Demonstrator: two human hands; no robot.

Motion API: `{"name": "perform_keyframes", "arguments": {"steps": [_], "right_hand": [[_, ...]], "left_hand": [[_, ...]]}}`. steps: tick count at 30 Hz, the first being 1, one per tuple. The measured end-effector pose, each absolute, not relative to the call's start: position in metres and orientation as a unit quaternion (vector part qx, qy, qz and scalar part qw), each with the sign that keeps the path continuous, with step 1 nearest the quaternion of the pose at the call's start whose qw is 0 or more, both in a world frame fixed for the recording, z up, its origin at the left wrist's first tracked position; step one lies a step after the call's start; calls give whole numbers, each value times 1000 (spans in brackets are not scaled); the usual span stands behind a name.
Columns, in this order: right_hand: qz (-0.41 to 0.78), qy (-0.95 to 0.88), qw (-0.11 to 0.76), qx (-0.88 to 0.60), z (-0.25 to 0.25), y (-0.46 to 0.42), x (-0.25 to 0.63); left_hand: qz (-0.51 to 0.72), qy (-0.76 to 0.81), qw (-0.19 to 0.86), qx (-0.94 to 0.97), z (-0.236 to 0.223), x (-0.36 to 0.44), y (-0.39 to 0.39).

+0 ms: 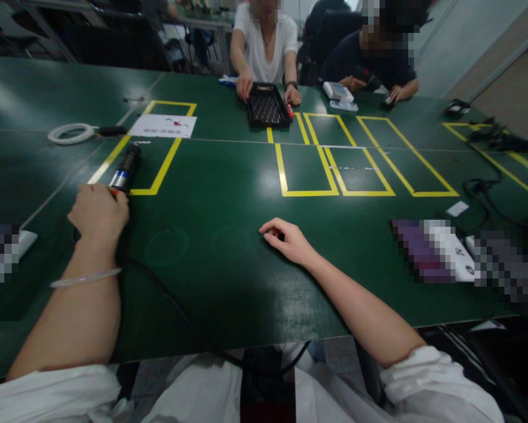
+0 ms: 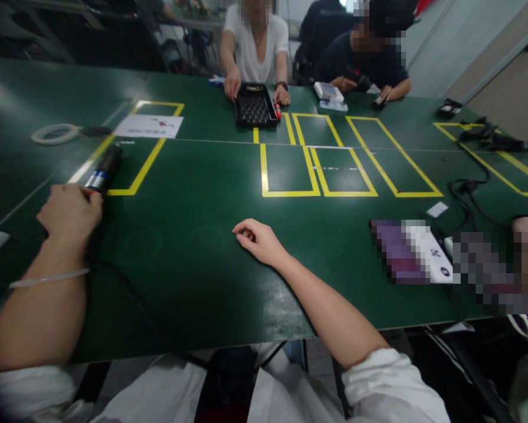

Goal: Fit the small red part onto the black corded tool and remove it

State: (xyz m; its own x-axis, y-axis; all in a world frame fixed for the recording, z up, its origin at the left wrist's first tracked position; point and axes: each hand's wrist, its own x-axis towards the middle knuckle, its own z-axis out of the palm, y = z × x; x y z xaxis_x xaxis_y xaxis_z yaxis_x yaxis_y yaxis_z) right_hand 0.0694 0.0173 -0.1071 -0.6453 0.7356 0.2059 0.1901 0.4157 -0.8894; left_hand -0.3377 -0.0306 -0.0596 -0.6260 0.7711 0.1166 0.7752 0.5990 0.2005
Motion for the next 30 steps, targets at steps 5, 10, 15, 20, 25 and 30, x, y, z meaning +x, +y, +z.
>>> {"name": "perform_keyframes", "arguments": {"steps": [5, 10, 15, 20, 25, 30], "right_hand": [[451, -787, 300, -296, -107, 18, 69], [450, -789, 300, -292, -107, 18, 68], [455, -787, 301, -289, -107, 18, 68], [467, -782, 301, -284, -108, 18, 67], [502, -769, 302, -256, -110, 16, 65], [487, -791, 284, -239, -109, 13, 63]], "left_hand": [[-107, -914, 58, -387, -60, -332, -30], [-188, -877, 84, -435, -64, -322, -24], [-365, -737, -188, -537, -69, -262, -13], [-312, -597, -458, -580, -68, -180, -22], [-279, -535, -556, -572, -71, -144, -33], [-277, -523, -565, -575, -73, -141, -35]]}}
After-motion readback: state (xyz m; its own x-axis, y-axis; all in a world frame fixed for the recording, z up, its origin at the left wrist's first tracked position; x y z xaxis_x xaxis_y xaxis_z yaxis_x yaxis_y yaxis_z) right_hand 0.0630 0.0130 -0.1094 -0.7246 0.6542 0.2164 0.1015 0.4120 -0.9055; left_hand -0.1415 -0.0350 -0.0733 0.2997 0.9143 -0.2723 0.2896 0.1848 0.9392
